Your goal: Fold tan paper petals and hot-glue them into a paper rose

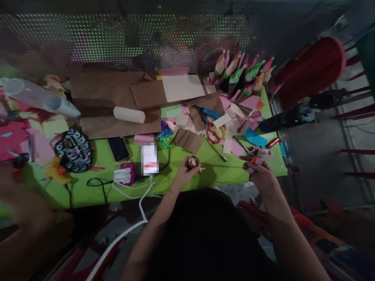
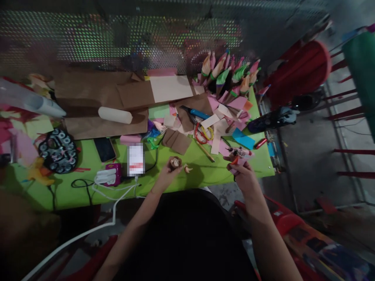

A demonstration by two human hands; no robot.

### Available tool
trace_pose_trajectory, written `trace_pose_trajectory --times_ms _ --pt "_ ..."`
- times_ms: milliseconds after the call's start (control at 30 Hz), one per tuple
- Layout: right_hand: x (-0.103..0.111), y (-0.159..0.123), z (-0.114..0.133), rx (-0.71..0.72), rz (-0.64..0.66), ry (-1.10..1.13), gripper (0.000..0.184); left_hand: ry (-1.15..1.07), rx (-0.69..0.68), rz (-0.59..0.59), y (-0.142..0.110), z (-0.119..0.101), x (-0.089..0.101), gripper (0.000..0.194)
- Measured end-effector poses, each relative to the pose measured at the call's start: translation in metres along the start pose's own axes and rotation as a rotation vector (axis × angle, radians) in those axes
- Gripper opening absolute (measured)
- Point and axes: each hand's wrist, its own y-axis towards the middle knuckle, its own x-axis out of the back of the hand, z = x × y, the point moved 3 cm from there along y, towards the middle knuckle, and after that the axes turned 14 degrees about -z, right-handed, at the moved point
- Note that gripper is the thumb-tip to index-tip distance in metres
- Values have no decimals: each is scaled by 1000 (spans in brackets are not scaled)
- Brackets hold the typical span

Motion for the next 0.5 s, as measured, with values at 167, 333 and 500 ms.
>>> trace_pose_trajectory --times_ms 167,333,500 --pt "-21 -18 5 -8 133 -82 18 50 78 10 1 5 -1 34" --pt "-38 -32 9 -82 157 30 21 4 97 10 2 3 -2 40" --pt "-44 -43 12 -92 275 -90 17 -14 112 15 2 10 -1 40"
